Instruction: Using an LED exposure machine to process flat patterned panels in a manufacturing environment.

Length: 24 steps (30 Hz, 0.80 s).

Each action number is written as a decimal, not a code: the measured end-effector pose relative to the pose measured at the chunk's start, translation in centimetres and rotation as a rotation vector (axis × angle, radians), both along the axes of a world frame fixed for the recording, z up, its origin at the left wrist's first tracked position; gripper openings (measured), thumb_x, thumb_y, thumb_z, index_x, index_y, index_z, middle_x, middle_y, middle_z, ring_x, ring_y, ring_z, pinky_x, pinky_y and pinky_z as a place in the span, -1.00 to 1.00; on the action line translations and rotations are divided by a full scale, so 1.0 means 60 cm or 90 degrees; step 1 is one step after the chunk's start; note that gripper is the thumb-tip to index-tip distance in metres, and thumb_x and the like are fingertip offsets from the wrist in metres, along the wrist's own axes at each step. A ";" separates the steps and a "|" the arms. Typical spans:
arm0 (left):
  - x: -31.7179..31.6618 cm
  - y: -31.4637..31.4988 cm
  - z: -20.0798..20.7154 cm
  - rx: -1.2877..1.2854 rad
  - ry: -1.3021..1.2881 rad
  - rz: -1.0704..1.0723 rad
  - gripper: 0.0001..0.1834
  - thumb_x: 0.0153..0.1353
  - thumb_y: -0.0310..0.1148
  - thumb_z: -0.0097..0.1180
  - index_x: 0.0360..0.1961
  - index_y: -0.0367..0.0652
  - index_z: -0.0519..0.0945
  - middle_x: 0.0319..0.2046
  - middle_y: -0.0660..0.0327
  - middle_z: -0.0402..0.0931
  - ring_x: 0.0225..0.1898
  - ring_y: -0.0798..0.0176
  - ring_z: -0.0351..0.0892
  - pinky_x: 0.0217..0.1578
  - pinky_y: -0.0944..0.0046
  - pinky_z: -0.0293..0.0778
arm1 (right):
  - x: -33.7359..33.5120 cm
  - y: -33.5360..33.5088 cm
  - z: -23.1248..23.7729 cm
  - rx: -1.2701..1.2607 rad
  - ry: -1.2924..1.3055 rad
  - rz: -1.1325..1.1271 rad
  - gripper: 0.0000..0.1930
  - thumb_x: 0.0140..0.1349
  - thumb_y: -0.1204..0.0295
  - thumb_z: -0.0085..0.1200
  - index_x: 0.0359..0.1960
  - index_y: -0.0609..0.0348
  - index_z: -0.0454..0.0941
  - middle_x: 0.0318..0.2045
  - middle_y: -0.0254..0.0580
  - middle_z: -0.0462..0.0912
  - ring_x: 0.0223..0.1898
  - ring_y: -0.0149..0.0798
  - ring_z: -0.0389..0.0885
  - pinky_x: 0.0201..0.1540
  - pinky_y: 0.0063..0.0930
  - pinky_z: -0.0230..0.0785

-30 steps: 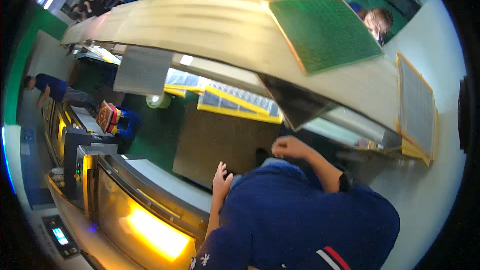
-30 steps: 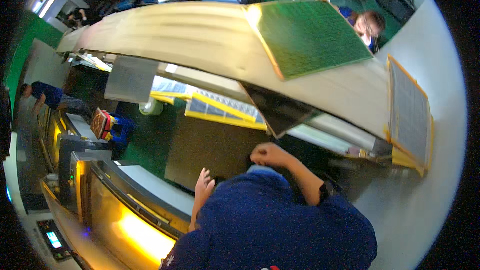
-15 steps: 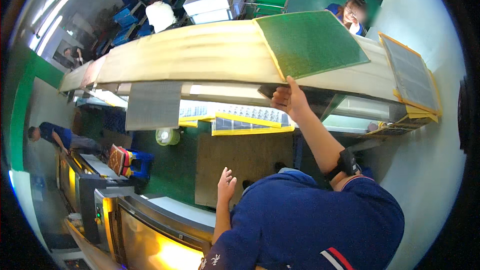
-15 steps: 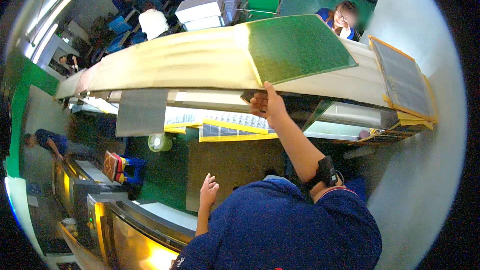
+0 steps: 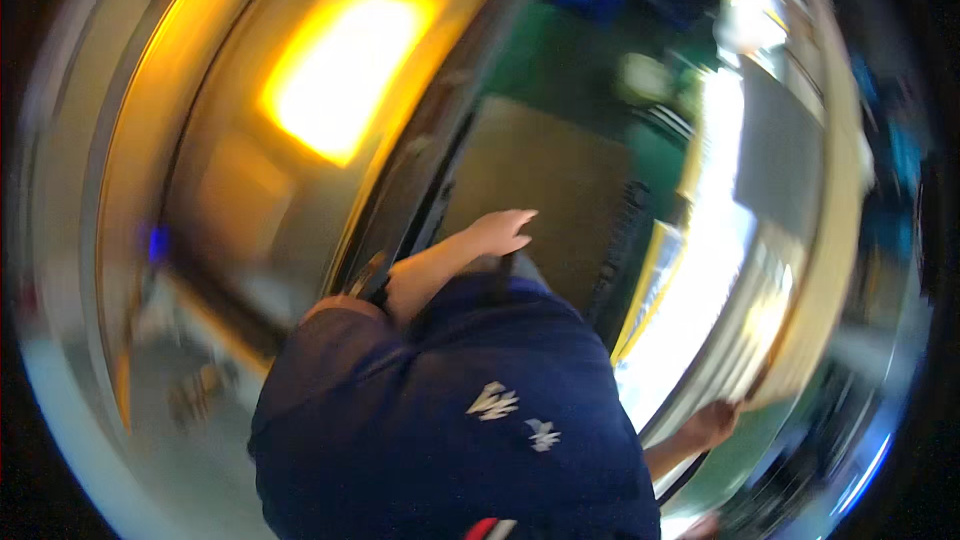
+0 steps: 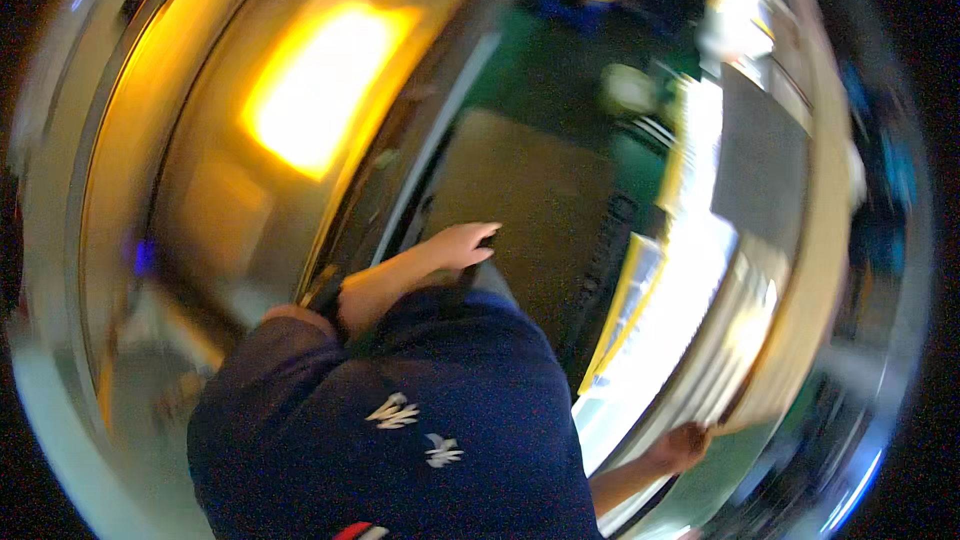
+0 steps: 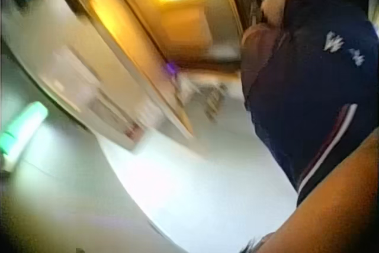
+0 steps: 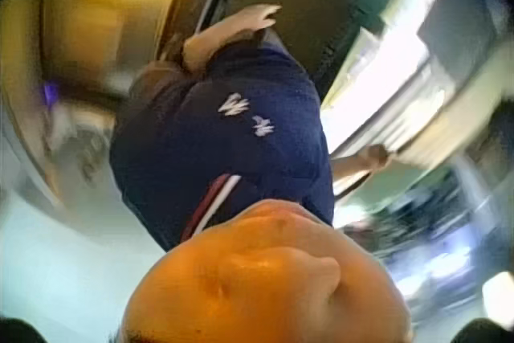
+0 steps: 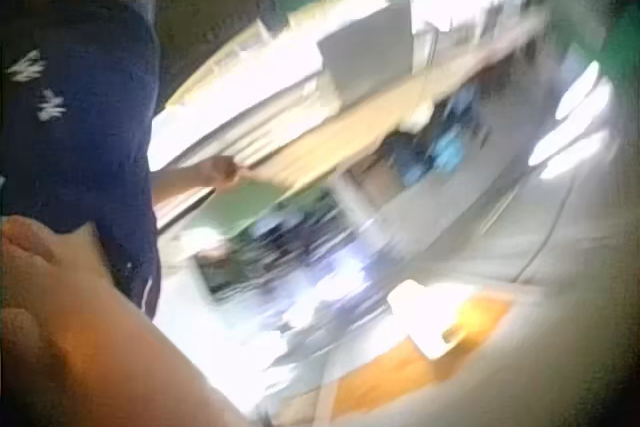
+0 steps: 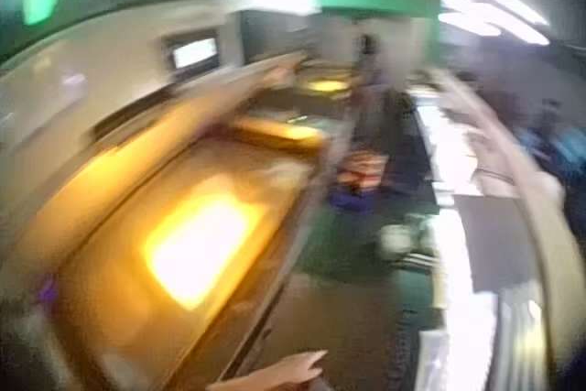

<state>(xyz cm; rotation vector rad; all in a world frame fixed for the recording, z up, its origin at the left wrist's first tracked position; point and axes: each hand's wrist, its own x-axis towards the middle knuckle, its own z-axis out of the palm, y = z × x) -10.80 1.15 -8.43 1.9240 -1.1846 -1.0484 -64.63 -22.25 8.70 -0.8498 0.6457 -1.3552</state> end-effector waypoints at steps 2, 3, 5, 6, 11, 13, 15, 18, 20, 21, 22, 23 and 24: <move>-0.025 0.046 -0.026 0.002 -0.038 0.069 -0.33 0.16 -0.19 0.12 0.30 -0.16 0.31 0.17 -0.02 0.43 0.18 -0.08 0.42 0.12 -0.01 0.40 | 0.053 -0.062 0.015 0.027 0.093 -0.067 -0.65 0.34 0.41 -0.05 0.11 0.32 0.47 -0.12 -0.05 0.68 -0.29 -0.23 0.61 -0.17 -0.56 0.47; -0.044 0.087 -0.023 0.017 -0.030 0.123 -0.33 0.16 -0.19 0.12 0.30 -0.16 0.31 0.17 -0.02 0.43 0.18 -0.08 0.42 0.12 -0.01 0.40 | 0.078 -0.096 0.015 0.078 0.046 -0.101 -0.66 0.36 0.40 -0.08 0.08 0.37 0.47 -0.01 -0.04 0.63 -0.17 -0.20 0.61 -0.06 -0.48 0.44; -0.073 0.125 -0.008 0.140 -0.009 0.189 -0.33 0.16 -0.17 0.12 0.30 -0.11 0.32 0.18 0.02 0.42 0.19 -0.05 0.42 0.13 0.00 0.40 | 0.137 -0.185 -0.009 0.125 0.008 -0.102 -0.66 0.38 0.39 -0.11 0.04 0.42 0.47 0.09 -0.02 0.57 -0.04 -0.16 0.61 0.06 -0.39 0.41; -0.098 0.143 0.003 0.142 0.003 0.235 -0.34 0.16 -0.15 0.10 0.30 -0.08 0.32 0.20 0.04 0.41 0.20 -0.03 0.41 0.15 0.01 0.38 | 0.152 -0.249 -0.038 0.001 0.018 0.092 -0.67 0.39 0.42 -0.13 0.06 0.43 0.45 0.15 -0.02 0.53 0.02 -0.16 0.58 0.08 -0.39 0.41; -0.192 0.312 0.010 0.176 0.056 0.320 -0.35 0.24 -0.19 0.07 0.34 -0.13 0.28 0.28 0.00 0.32 0.25 -0.08 0.35 0.20 0.00 0.32 | 0.467 -0.122 -0.003 -0.247 0.464 0.205 -0.67 0.41 0.50 -0.20 0.13 0.43 0.38 0.31 0.00 0.36 0.23 -0.17 0.41 0.13 -0.28 0.36; -0.200 0.359 0.010 0.165 0.061 0.354 -0.34 0.23 -0.20 0.09 0.33 -0.19 0.27 0.29 -0.04 0.29 0.29 -0.09 0.30 0.26 -0.01 0.26 | 0.524 -0.155 -0.056 -0.070 0.227 0.355 -0.61 0.41 0.45 -0.21 0.22 0.31 0.35 0.15 -0.07 0.49 0.19 -0.25 0.36 0.22 -0.10 0.19; -0.216 0.410 0.010 0.126 -0.006 0.474 -0.31 0.23 -0.20 0.10 0.34 -0.22 0.25 0.31 -0.07 0.26 0.32 -0.11 0.24 0.30 -0.02 0.19 | 0.624 -0.062 -0.051 -0.035 0.150 0.600 -0.58 0.37 0.37 -0.10 0.18 0.38 0.38 0.07 0.02 0.55 0.06 -0.21 0.51 0.18 -0.23 0.31; -0.204 0.452 0.012 0.059 -0.181 0.668 -0.27 0.18 -0.24 0.14 0.35 -0.25 0.21 0.34 -0.11 0.18 0.37 -0.18 0.12 0.35 -0.03 0.08 | 0.734 0.115 -0.038 -0.067 0.172 0.794 -0.51 0.29 0.34 0.03 0.17 0.45 0.38 0.02 0.07 0.58 0.02 -0.17 0.57 0.16 -0.26 0.34; -0.179 0.467 0.033 0.017 -0.268 0.820 -0.18 0.14 -0.25 0.17 0.38 -0.23 0.12 0.41 -0.15 -0.01 0.42 -0.30 -0.08 0.38 -0.16 -0.07 | 0.797 0.187 -0.052 -0.106 0.320 0.911 -0.50 0.25 0.33 0.06 0.15 0.43 0.40 -0.02 0.07 0.59 -0.05 -0.15 0.62 0.08 -0.23 0.40; -0.159 0.468 0.051 0.004 -0.278 0.826 -0.18 0.14 -0.25 0.17 0.38 -0.23 0.12 0.41 -0.15 -0.01 0.42 -0.30 -0.08 0.38 -0.16 -0.07 | 0.835 0.210 -0.057 -0.091 0.365 1.009 -0.53 0.22 0.33 0.08 0.10 0.42 0.44 -0.05 0.05 0.61 -0.09 -0.16 0.63 0.03 -0.23 0.43; -0.139 0.474 0.070 0.018 -0.344 0.879 -0.19 0.17 -0.23 0.14 0.39 -0.23 0.09 0.42 -0.16 -0.07 0.43 -0.32 -0.13 0.38 -0.20 -0.14 | 0.878 0.236 -0.065 -0.075 0.408 1.110 -0.56 0.20 0.34 0.09 0.05 0.40 0.48 -0.09 0.03 0.62 -0.13 -0.16 0.64 -0.03 -0.22 0.47; -0.117 0.479 0.085 0.029 -0.407 0.928 -0.19 0.20 -0.21 0.12 0.41 -0.23 0.07 0.44 -0.16 -0.13 0.44 -0.34 -0.18 0.38 -0.24 -0.20 | 0.912 0.270 -0.070 -0.053 0.445 1.124 -0.63 0.18 0.40 0.07 -0.03 0.40 0.48 -0.22 -0.01 0.66 -0.18 -0.19 0.66 -0.11 -0.30 0.48; -0.092 0.488 0.099 0.014 -0.439 0.945 -0.15 0.19 -0.17 0.12 0.42 -0.22 0.03 0.45 -0.15 -0.18 0.45 -0.34 -0.23 0.37 -0.31 -0.26 | 0.947 0.298 -0.081 -0.029 0.483 1.135 -0.70 0.15 0.45 0.05 -0.11 0.40 0.49 -0.36 -0.06 0.71 -0.23 -0.21 0.67 -0.19 -0.38 0.49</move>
